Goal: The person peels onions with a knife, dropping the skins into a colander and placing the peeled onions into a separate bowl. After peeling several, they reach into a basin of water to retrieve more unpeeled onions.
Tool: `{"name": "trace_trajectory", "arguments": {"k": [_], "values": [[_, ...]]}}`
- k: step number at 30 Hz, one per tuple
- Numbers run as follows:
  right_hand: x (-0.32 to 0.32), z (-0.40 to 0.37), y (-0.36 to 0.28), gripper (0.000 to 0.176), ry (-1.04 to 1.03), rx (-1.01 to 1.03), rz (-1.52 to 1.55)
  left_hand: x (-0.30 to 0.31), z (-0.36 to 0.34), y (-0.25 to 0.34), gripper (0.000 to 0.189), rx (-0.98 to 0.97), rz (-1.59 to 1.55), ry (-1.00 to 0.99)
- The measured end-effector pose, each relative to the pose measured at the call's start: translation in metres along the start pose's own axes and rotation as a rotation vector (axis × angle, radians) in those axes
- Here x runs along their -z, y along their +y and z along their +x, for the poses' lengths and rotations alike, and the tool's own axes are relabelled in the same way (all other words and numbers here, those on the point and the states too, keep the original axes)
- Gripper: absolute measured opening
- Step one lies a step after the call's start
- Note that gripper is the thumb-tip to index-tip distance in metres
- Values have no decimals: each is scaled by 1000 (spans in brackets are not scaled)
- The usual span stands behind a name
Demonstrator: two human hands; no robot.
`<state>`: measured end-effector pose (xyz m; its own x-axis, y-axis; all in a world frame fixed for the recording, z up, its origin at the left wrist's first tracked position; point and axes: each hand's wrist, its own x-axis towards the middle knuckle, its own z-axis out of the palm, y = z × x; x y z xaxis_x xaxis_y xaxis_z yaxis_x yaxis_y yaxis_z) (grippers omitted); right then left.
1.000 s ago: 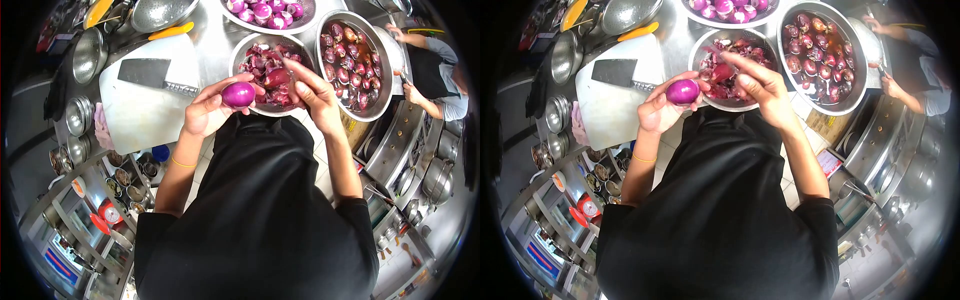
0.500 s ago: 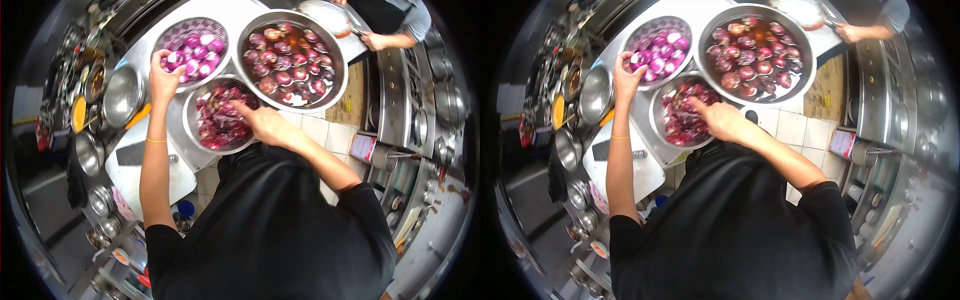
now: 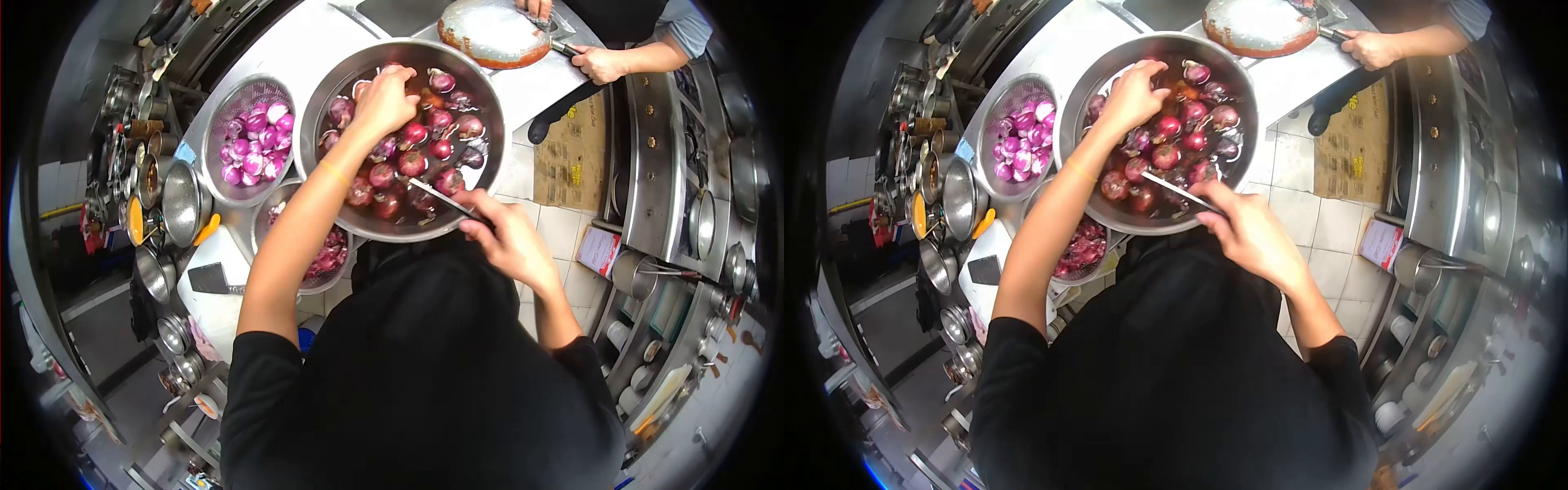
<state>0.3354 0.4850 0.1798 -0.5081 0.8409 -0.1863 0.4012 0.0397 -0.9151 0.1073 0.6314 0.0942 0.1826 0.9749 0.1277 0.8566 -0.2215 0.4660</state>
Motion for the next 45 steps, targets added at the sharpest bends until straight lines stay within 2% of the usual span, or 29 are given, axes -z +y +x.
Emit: {"name": "trace_trajectory", "arguments": {"k": [1, 2, 3, 5, 6, 9, 11, 14, 15, 17, 18, 19, 21, 23, 25, 27, 29, 31, 33, 34, 35, 37, 39, 42, 45], "values": [[14, -1, 2, 28, 46, 8, -1, 0, 9, 21, 47, 176, 56, -68], [28, -3, 1, 28, 86, -25, 1, -15, 26, 17, 60, 188, 72, -88], [40, -5, 3, 28, 124, -60, 3, -22, 34, 24, 60, 189, 75, -97], [55, -9, 13, 28, 199, -103, 46, -21, 49, 50, 63, 422, 88, -216], [59, -10, 18, 29, 233, -106, 69, -31, 51, 51, 61, 367, 132, -141], [68, -13, 31, 29, 268, -106, 121, -52, 62, 43, 54, 368, 143, -148], [73, -16, 37, 29, 268, -110, 145, -44, 58, 47, 48, 358, 97, -72], [77, -16, 41, 28, 304, -104, 265, -14, 49, 37, 47, 364, -127, 96], [77, -14, 43, 28, 292, -102, 268, -26, 50, -7, 40, 354, -319, 89], [80, -6, 47, 27, 323, -122, 274, 21, 36, 10, 29, 578, -835, -89], [82, -1, 47, 26, 288, -123, 227, 37, 29, 10, 30, 604, -880, -158], [84, 5, 46, 26, 257, -110, 222, 47, 18, 8, 30, 624, -881, -127], [83, 16, 43, 31, 188, -10, 128, 62, -5, 5, 39, 321, -524, -107], [80, 30, 37, 29, 123, 29, 126, 74, -32, -1, 48, 355, -791, -27], [68, 49, 27, 26, 143, 54, 142, 80, -64, -7, 44, 434, -1184, 82], [52, 63, 12, 27, 44, 66, 126, 81, -98, 3, 31, 531, -1541, 266], [24, 76, 2, 28, -61, 196, 164, 75, -135, -5, 43, 456, -2049, 238], [-10, 86, -8, 31, -185, 190, 208, 73, -168, 2, 47, 528, -2152, 343], [-45, 94, -24, 37, -284, 220, 183, 70, -196, 5, 44, 494, -1989, 437], [-62, 96, -30, 40, -344, 206, 207, 75, -206, 12, 41, 548, -1817, 526], [-80, 95, -34, 44, -400, 189, 232, 82, -214, 16, 33, 531, -1798, 581], [-112, 91, -40, 49, -444, 186, 287, 86, -238, 10, 35, 404, -1758, 639], [-133, 87, -57, 50, -488, 184, 196, 91, -256, 6, 36, 404, -1718, 707], [-162, 79, -77, 50, -524, 147, 176, 96, -283, -7, 38, 443, -1565, 806], [-195, 77, -73, 50, -428, 184, 130, 103, -305, -24, 38, 378, -1654, 779]]}}
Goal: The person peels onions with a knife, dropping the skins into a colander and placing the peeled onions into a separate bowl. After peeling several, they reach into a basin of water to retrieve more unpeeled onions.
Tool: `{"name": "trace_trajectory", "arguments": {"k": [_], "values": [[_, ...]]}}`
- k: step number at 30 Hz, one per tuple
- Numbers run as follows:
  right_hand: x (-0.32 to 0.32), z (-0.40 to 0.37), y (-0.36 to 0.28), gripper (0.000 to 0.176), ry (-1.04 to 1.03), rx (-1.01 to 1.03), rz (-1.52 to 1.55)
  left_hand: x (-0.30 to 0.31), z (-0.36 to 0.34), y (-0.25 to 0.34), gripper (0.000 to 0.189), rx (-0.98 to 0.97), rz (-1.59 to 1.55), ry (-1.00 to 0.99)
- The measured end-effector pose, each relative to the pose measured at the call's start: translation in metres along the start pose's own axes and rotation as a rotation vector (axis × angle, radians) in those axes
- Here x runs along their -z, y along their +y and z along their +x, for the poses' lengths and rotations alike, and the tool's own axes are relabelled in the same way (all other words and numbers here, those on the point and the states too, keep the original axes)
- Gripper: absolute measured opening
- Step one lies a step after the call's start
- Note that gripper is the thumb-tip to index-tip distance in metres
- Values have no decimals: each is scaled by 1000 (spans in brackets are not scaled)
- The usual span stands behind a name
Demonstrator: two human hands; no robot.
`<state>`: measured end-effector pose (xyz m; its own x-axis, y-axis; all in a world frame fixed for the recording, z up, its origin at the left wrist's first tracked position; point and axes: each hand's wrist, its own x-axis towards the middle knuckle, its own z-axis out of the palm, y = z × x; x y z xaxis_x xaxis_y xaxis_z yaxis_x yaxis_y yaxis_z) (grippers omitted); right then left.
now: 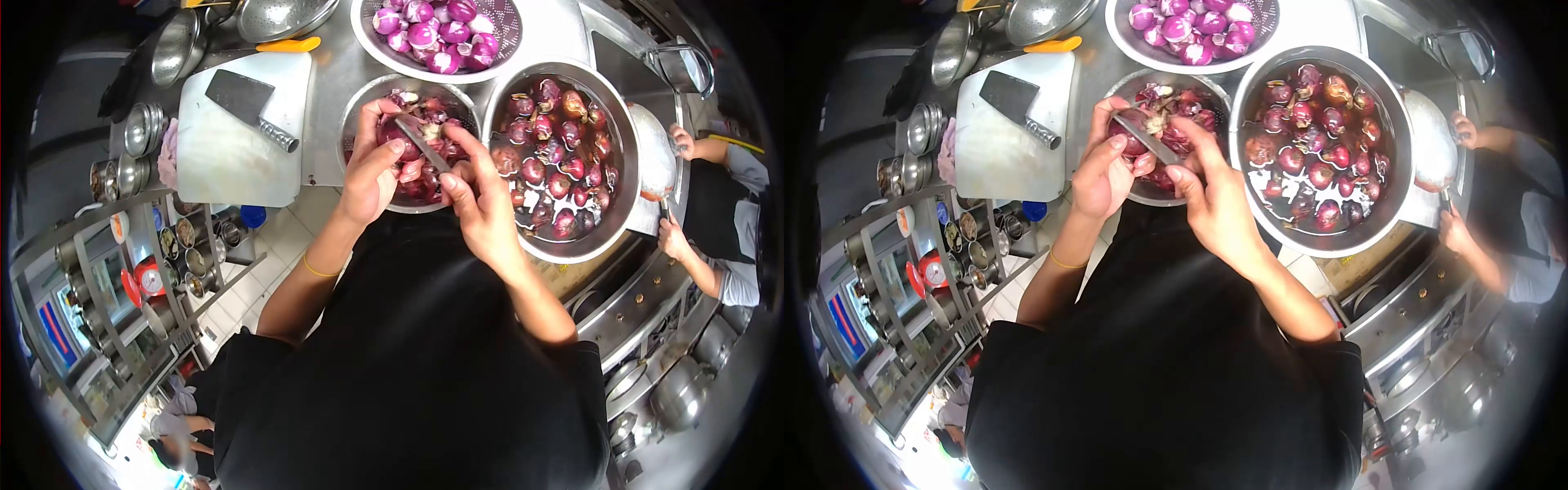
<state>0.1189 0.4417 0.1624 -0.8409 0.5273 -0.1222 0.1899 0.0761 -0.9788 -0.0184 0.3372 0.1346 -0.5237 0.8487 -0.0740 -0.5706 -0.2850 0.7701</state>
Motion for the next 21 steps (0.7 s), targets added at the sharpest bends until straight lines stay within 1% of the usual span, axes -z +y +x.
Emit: {"name": "trace_trajectory", "arguments": {"k": [1, 4, 5, 8, 10, 12, 14, 16, 17, 18, 20, 21], "values": [[-8, 3, -1, 49, 19, -12, 30, 9, 0, 5, 38, 8, -5, -33], [-31, 6, -8, 46, 34, -58, -16, 34, -2, 13, 37, 37, -34, -71], [-39, 7, -8, 46, 38, -69, -24, 33, -1, 18, 36, 56, -61, -20], [-57, 7, -12, 46, 41, -79, 38, 46, -3, 28, 37, 78, -47, -28], [-63, 11, -16, 44, 18, -84, 32, 51, -3, 35, 38, 70, -51, -28], [-68, 15, -15, 44, -2, -76, 54, 58, -2, 37, 38, 23, 18, -64], [-73, 16, -15, 44, -31, -158, 176, 64, -2, 37, 41, 33, 26, -90], [-78, 19, -10, 46, -29, -151, 233, 63, -2, 34, 47, -295, 533, -115], [-80, 20, -11, 45, -27, -207, 360, 65, -3, 30, 51, -323, 589, -127], [-81, 20, -12, 43, -24, -265, 488, 67, -3, 28, 51, -316, 585, -141], [-84, 21, -9, 42, 15, -244, 530, 68, 0, 25, 52, -383, 666, -160], [-86, 21, -6, 40, 31, -225, 570, 68, 1, 25, 49, -327, 665, -158]]}}
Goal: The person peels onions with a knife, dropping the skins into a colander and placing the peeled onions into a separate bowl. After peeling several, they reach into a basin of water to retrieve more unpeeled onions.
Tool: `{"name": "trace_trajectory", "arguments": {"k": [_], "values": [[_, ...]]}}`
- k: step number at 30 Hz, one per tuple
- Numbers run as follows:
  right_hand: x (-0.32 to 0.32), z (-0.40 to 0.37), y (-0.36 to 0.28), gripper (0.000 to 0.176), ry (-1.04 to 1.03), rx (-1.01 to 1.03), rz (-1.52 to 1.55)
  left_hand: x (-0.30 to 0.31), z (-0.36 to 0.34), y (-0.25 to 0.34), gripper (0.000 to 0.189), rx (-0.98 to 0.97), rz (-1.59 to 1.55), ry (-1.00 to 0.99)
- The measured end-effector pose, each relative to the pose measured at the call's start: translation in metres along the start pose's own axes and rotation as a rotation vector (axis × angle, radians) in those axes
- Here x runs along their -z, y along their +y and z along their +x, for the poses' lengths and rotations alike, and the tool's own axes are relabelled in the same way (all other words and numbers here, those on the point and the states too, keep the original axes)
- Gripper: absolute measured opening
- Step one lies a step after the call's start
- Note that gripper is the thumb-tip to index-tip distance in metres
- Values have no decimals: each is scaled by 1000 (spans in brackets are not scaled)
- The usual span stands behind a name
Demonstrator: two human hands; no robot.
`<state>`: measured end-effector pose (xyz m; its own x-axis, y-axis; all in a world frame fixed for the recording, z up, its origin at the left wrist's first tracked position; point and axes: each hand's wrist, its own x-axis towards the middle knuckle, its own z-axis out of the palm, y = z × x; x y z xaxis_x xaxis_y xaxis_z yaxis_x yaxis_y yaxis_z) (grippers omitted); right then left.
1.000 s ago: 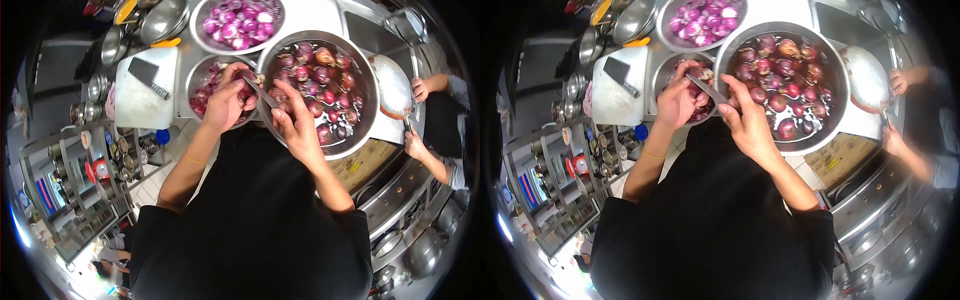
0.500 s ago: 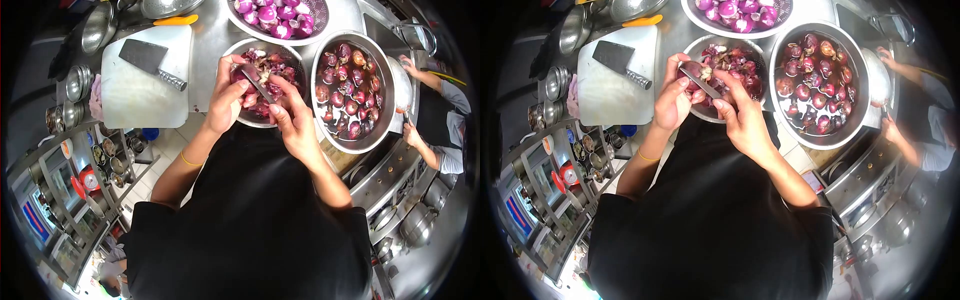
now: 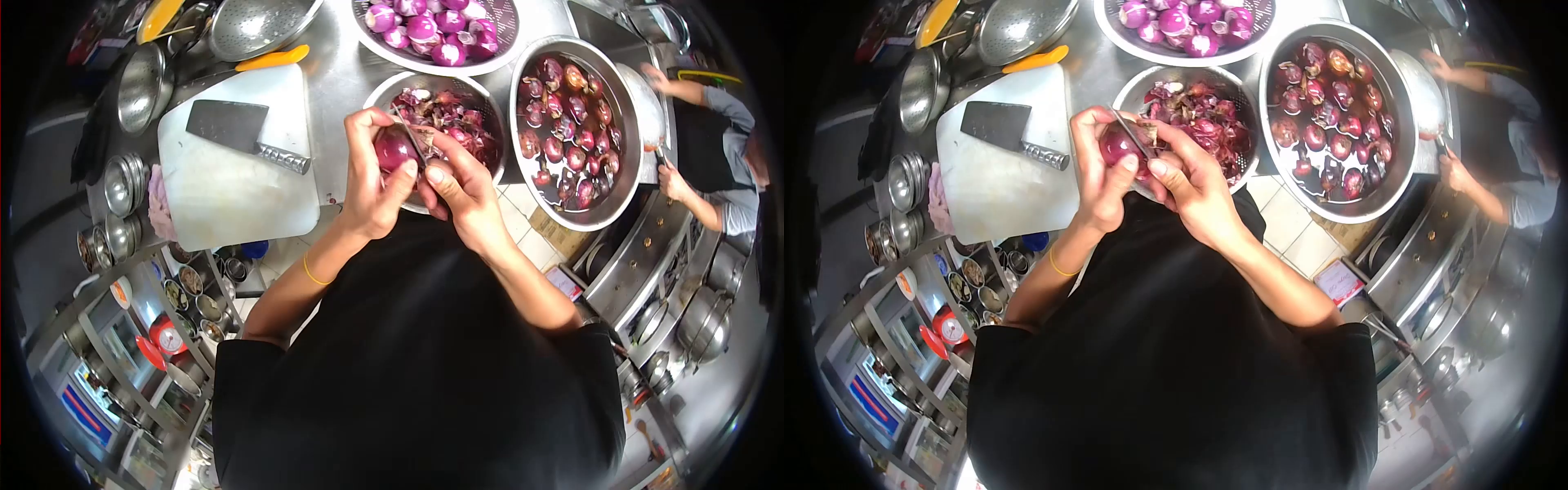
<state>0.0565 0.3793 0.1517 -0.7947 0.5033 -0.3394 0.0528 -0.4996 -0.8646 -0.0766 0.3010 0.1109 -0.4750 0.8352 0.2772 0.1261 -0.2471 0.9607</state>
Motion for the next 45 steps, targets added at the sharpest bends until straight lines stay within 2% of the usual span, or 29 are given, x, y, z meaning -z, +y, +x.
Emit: {"name": "trace_trajectory", "arguments": {"k": [1, 3, 4, 5, 7, 8, 9, 11, 13, 14, 15, 16, 17, 19, 20, 21, 23, 24, 26, 28, 29, 31, 32, 34, 37, 38, 39, 41, 45], "values": [[1, 1, 4, 40, 14, 1, 2, -2, 0, 12, 39, 272, -295, 12], [2, 5, 10, 38, 34, 234, -257, 1, 5, 20, 29, 507, -760, -22], [3, 4, 10, 37, 32, 222, -262, -1, 5, 22, 24, 469, -683, -7], [1, 3, 8, 37, 42, 230, -261, -4, 3, 22, 31, 381, -450, 7], [-5, -4, 4, 34, 114, 121, -136, -6, -1, 15, 44, 75, -39, -25], [-7, -5, 7, 29, 151, 109, -58, -11, -1, 10, 50, -9, 24, 1], [-6, -5, 9, 29, 158, 110, -56, -13, -5, 9, 52, 9, 14, -38], [0, -3, 13, 26, 149, 40, 196, -15, -3, -2, 52, -128, 129, -55], [12, -4, 9, 24, 126, 27, 220, -16, -2, -2, 52, -131, 167, -65], [18, -3, 4, 24, 90, 102, -6, -15, 4, -1, 49, -114, 75, -78], [24, -2, 1, 23, 52, 174, -230, -15, 6, 6, 47, 70, -172, -75], [29, 0, 4, 23, 61, 277, -329, -13, 10, 9, 46, 190, -354, -89], [31, -1, 4, 23, 52, 281, -329, -11, 12, 11, 46, 307, -533, -99], [36, -1, -2, 23, 41, 166, -133, -16, 15, 5, 48, 251, -419, -88], [38, 1, -3, 24, -49, 132, 85, -19, 17, 2, 50, 124, -332, -84], [38, 1, -8, 24, -72, 130, 86, -22, 18, 2, 51, 0, -240, -78], [34, -2, -18, 24, -176, -65, 595, -26, 18, 10, 53, 35, -277, -33], [35, -1, -18, 24, -229, -77, 679, -27, 18, 11, 54, -10, -240, -22], [39, 4, -18, 25, -245, -84, 664, -29, 18, 15, 54, -52, -187, 6], [46, 2, -17, 25, -254, -102, 649, -30, 15, 23, 51, 158, -497, 16], [52, 0, -19, 30, -263, -55, 445, -31, 15, 28, 49, 256, -652, 22], [64, 0, -23, 41, -279, 63, 39, -37, 14, 31, 45, 299, -693, 60], [67, -1, -26, 46, -281, 98, -47, -39, 13, 30, 44, 308, -702, 49], [73, -2, -22, 45, -261, 157, -179, -43, 9, 32, 45, 353, -733, 25], [72, -6, -25, 34, -251, 128, -81, -55, 8, 33, 44, 256, -565, 45], [69, -5, -23, 24, -236, 109, 43, -64, 8, 39, 49, 260, -370, 112], [70, -3, -22, 24, -237, 119, 43, -59, 5, 29, 52, 198, -297, 41], [69, 2, -18, 17, -255, 55, 234, -57, 4, 19, 51, -35, 44, -16], [65, 3, -22, 12, -262, -18, 437, -61, 8, 17, 51, -46, -14, 40]]}}
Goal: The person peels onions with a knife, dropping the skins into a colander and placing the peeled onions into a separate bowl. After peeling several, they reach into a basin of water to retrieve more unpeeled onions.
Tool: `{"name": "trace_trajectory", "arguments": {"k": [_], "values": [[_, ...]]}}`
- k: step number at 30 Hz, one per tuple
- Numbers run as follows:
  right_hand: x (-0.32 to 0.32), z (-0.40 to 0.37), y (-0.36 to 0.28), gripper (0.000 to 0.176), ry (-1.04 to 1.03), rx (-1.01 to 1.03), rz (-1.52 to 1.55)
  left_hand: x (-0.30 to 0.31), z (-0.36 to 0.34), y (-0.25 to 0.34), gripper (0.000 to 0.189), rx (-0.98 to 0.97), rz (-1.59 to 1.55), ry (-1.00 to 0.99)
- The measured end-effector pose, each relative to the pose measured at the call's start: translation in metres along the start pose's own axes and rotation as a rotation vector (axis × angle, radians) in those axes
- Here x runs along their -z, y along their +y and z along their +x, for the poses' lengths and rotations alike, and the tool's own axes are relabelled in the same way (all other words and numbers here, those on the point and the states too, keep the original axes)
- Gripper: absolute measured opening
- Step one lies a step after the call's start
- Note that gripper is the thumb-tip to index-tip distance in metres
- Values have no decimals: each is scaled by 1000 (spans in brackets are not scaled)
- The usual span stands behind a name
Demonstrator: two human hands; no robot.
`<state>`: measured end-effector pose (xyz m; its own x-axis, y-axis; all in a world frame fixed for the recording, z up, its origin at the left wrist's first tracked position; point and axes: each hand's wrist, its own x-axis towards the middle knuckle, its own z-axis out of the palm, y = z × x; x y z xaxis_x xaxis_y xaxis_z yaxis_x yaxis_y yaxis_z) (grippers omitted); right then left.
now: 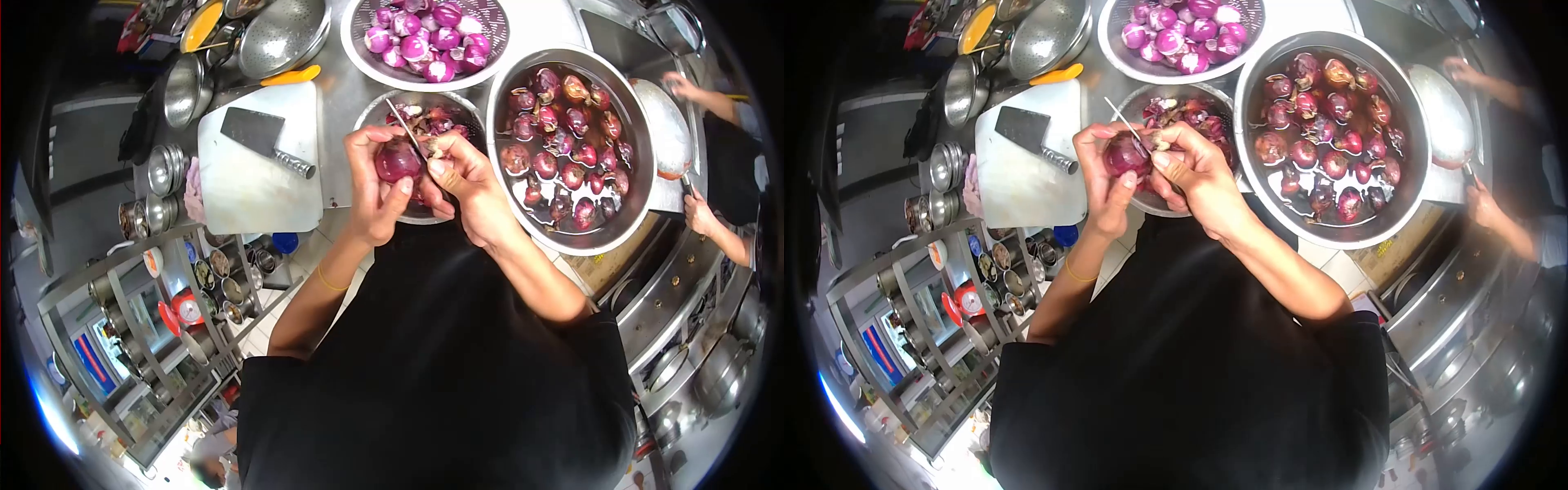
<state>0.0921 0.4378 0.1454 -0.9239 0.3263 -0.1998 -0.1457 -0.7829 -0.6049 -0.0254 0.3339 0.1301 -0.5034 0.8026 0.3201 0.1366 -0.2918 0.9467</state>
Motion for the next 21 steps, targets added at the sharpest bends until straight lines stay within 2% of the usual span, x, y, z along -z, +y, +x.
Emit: {"name": "trace_trajectory", "arguments": {"k": [1, 2, 4, 5, 7, 8, 9, 10, 11, 12, 14, 16, 19, 21], "values": [[2, 2, 2, 12, 39, 60, -99, -6, 3, 7, 51, 76, -217, 26], [-1, 1, 0, 12, 85, 154, -280, -8, 5, 7, 51, 71, -225, 20], [-5, 0, -1, 13, 105, 270, -494, -10, 6, 9, 48, 366, -183, 114], [-1, 0, -1, 13, 80, 202, -358, -14, 7, 5, 40, 347, -243, 175], [15, 0, -3, 12, -21, 80, -73, -12, 11, 9, 37, 384, -362, 148], [20, -1, -8, 12, -19, 85, -74, -8, 13, 11, 33, 419, -481, 129], [22, -2, -13, 13, -34, 60, 82, 0, 14, 15, 38, 462, -618, 81], [24, -3, -18, 13, -53, 33, 237, 6, 14, 17, 38, 459, -617, 81], [24, -3, -24, 14, -55, -1, 251, 11, 14, 19, 45, 482, -649, 25], [24, -3, -25, 14, -64, -8, 250, 14, 13, 21, 51, 504, -680, -24], [21, -4, -22, 14, -116, 16, 146, 19, 14, 18, 52, 490, -766, -28], [16, -3, -23, 13, -84, 18, 84, 24, 15, 10, 54, 531, -882, -27], [12, -3, -21, 13, -179, 38, -293, 17, 15, 12, 54, 549, -794, 9], [14, -3, -15, 14, -163, 54, -296, 11, 9, 8, 45, 584, -702, 121]]}}
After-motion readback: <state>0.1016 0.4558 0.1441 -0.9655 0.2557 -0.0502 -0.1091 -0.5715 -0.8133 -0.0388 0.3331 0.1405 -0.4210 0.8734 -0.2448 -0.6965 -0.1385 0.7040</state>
